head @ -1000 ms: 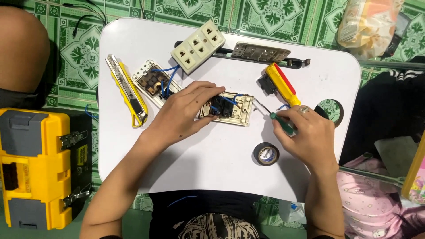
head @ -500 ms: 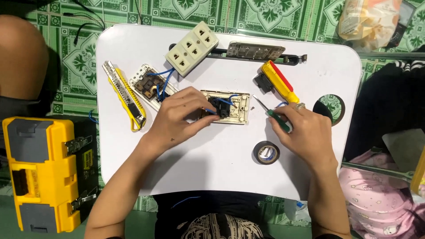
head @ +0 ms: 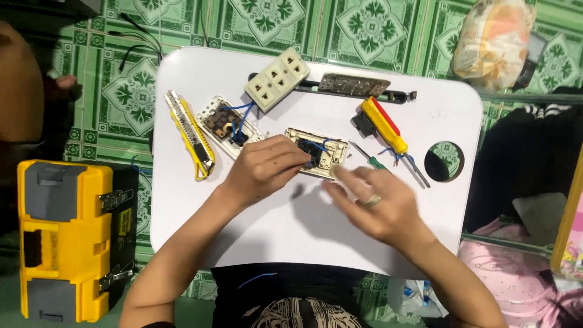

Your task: Wiring and assembling electrical switches and sockets on a portable table.

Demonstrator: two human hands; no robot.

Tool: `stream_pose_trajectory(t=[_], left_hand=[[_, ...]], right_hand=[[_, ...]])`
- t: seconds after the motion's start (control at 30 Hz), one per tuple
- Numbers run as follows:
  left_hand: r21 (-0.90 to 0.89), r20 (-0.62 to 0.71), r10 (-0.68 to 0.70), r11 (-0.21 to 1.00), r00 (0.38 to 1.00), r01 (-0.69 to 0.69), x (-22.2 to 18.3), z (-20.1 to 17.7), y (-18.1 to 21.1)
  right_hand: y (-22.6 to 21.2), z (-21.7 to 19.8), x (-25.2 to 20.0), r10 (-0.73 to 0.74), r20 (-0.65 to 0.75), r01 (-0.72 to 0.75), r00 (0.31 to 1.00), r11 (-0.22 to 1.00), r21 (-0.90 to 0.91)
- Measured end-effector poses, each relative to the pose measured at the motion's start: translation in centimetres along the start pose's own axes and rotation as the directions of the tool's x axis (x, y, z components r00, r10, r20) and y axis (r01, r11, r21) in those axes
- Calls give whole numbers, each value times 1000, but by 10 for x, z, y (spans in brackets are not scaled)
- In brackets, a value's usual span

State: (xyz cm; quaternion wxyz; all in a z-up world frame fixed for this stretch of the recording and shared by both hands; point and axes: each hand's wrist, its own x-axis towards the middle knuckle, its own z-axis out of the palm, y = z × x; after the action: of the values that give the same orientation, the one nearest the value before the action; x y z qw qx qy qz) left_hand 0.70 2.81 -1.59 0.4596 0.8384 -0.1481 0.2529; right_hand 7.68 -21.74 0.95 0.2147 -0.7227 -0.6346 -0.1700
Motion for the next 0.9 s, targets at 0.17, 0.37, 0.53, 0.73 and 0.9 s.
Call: stream_pose_trajectory(t=[0.17,0.37,0.53,0.73,0.9], left_hand=[[18,19,-50,999,999,49,-5,0,-3],[-4,-5,-111,994,994,111,-8,-4,-7],[1,-2,-146,989,989,146,-13,-4,-10],[31,7,-149,988,989,149,-15,-6,-13],[-123,-5,-230,966,973,228,-14,-4,-16]], right_hand=[[-11,0,54,-23,17,25,1000,996,-83],[-4,14,47,-59,-116,32,991,974,-226],[-5,24,46,-60,-48,51,997,985,-164],[1,34,52,-74,-85,71,994,997,-39],[-2,33,58,-27,-138,28,990,1000,3]])
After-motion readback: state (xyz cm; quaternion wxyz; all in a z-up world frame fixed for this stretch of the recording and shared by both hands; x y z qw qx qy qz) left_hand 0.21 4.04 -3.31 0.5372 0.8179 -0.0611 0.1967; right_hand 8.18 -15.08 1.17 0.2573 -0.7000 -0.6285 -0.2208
